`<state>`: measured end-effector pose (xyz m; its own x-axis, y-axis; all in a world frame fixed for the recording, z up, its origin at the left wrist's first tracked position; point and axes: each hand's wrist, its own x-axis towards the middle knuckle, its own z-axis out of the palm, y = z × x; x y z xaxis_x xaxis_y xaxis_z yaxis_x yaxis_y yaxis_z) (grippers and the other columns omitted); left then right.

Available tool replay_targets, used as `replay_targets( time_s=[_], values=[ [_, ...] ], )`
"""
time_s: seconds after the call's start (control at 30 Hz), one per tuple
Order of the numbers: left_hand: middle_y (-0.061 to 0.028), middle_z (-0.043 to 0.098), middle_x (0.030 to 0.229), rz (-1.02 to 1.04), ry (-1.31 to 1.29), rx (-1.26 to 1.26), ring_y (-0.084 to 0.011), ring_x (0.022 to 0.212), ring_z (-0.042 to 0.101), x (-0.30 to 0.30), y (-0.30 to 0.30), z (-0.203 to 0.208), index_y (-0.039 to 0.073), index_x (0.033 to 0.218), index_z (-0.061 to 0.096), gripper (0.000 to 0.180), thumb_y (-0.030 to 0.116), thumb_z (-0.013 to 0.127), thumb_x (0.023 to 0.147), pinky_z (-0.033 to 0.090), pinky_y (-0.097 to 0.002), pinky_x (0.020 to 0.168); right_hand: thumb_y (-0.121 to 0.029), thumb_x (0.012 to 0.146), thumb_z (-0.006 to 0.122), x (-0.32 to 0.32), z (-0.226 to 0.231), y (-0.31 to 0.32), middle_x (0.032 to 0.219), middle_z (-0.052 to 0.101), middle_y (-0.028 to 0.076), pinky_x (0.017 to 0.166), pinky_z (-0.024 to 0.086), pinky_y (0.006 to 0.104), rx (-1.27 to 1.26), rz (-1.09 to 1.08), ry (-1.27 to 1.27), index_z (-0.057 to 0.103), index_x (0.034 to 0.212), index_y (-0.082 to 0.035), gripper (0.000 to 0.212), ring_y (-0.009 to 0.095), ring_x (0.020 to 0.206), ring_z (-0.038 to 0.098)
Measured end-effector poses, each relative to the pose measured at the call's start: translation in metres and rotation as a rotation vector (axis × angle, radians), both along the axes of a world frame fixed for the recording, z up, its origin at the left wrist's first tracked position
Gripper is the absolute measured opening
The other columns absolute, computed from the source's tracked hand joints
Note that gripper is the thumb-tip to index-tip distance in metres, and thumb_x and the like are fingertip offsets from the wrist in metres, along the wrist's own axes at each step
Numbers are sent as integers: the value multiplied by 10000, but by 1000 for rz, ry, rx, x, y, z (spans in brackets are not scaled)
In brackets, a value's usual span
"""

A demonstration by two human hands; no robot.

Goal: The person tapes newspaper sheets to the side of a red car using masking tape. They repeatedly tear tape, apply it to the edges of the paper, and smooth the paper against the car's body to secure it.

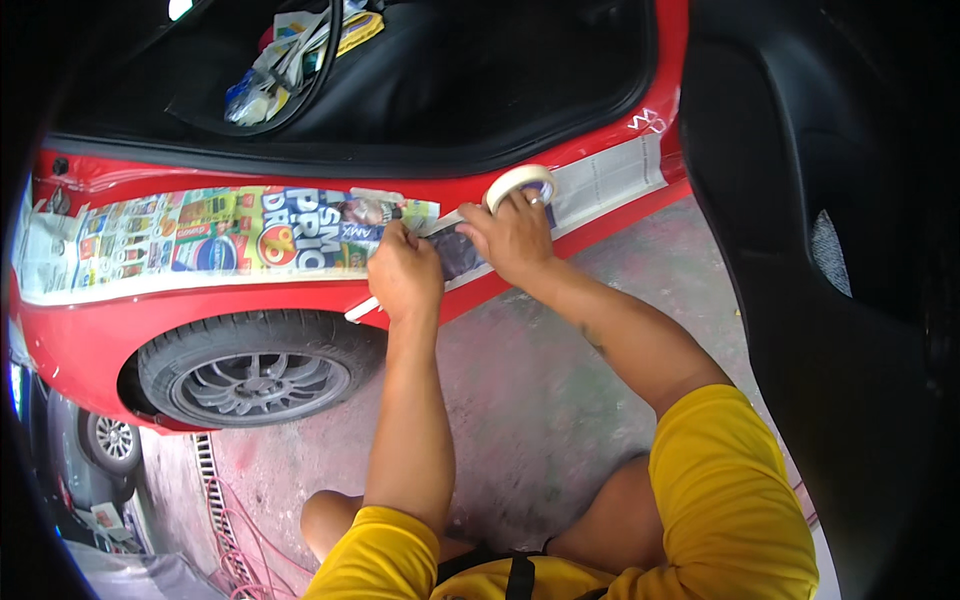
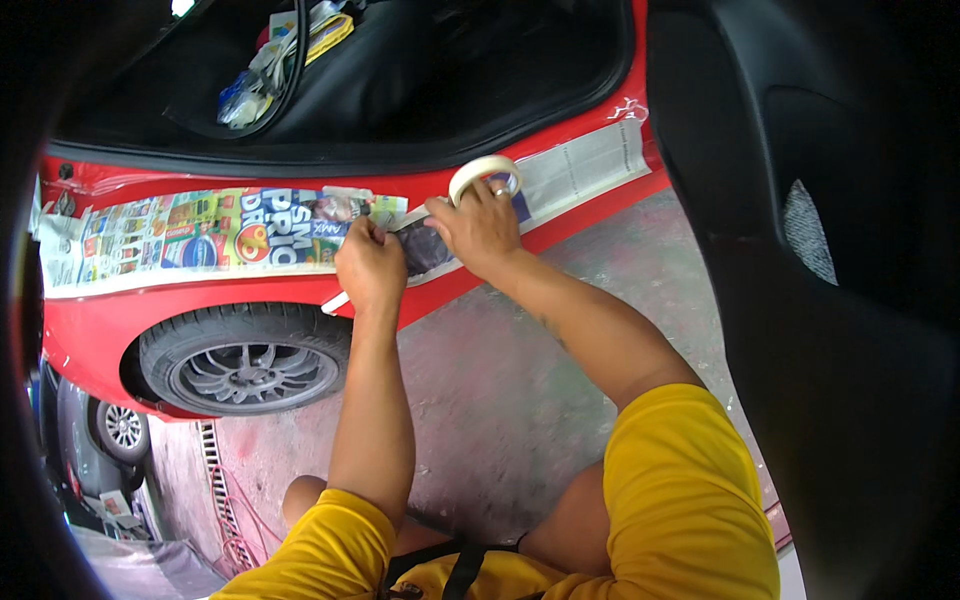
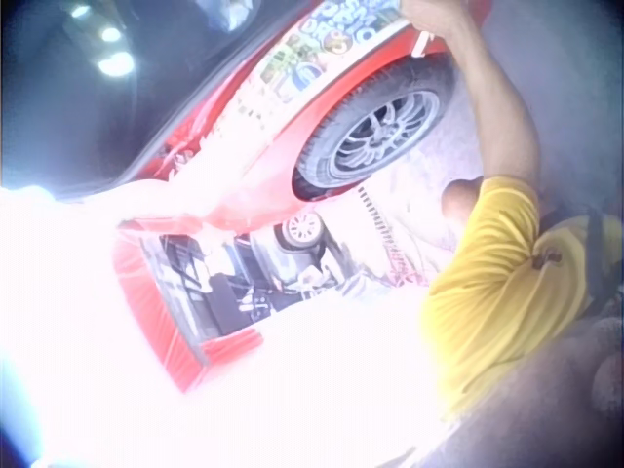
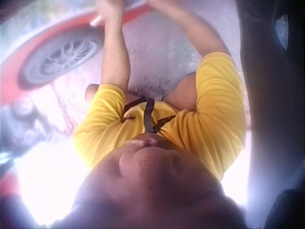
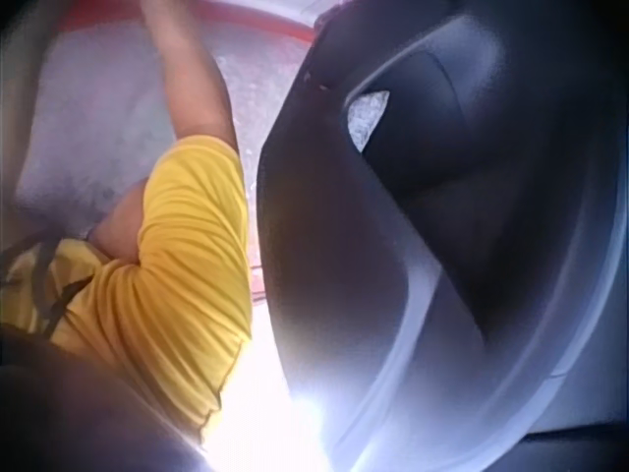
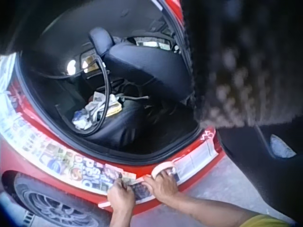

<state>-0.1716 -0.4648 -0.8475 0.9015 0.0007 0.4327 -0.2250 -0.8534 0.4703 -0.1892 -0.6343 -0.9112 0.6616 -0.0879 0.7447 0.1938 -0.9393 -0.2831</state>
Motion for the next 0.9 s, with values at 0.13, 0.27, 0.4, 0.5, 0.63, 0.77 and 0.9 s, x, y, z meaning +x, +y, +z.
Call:
replay_targets(
  time_s=[0.13, 0.27, 0.4, 0.5, 0.63, 0.77, 0.9],
  values=[
    [-232, 771, 1065, -442, -245, -29, -451, 1005, 758, -38, -8, -15, 34, 1082, 695, 129, 118, 748, 999, 590, -526, 888, -545, 1049, 729, -15, -13, -15, 1133, 773, 172, 949, 512, 548, -57, -86, 204, 763, 1467, -305, 483, 378, 1118, 707],
    [-265, 591, 1564, -559, -304, 181, -469, 1494, 546, -41, -5, -50, 38, 1511, 598, 546, 123, 747, 993, 432, -568, 1233, -570, 1047, 719, -17, -3, -28, 1231, 766, 234, 1040, 505, 592, 5, -143, 320, 656, 1564, -237, 618, 422, 1204, 703],
    [-265, 397, 1768, -499, -195, 424, -466, 1672, 354, -43, 6, -58, 67, 1697, 454, 768, 124, 738, 986, 296, -602, 1352, -399, 1016, 786, -41, -22, -48, 1137, 790, 251, 1042, 540, 587, -67, -79, 70, 579, 1565, -146, 639, 447, 1127, 741],
    [-268, 560, 1626, -486, -338, 291, -434, 1553, 529, -47, 0, -56, 36, 1606, 563, 661, 70, 753, 973, 412, -538, 1284, -257, 998, 779, -58, -24, -56, 1060, 802, 241, 935, 596, 558, 532, -117, 268, 544, 1561, -123, 625, 470, 975, 762],
    [-215, 714, 1328, -585, -35, -481, -372, 1276, 691, -50, 1, -75, 21, 1426, 698, 518, 43, 837, 928, 527, -456, 1131, -135, 979, 710, -66, -37, -54, 904, 772, 240, 810, 595, 578, 644, -124, 124, 402, 1643, -130, 732, 477, 853, 776],
    [-178, 722, 1265, -663, 178, -626, -357, 1208, 700, -60, 4, -83, 36, 1362, 733, 528, 83, 924, 872, 544, -448, 1081, 27, 925, 660, -109, -29, -16, 1261, 733, 245, 831, 582, 436, 720, 317, 421, 38, 1822, -124, 1102, 303, 1026, 762],
    [-157, 677, 1369, -769, -10, -342, -368, 1273, 655, -69, 9, -61, 48, 1377, 711, 607, 112, 961, 827, 541, -470, 1091, 105, 938, 568, -111, -39, -13, 1444, 692, 257, 917, 565, 329, 656, 563, 432, -232, 1801, -138, 1202, 276, 1154, 721]
  ],
)
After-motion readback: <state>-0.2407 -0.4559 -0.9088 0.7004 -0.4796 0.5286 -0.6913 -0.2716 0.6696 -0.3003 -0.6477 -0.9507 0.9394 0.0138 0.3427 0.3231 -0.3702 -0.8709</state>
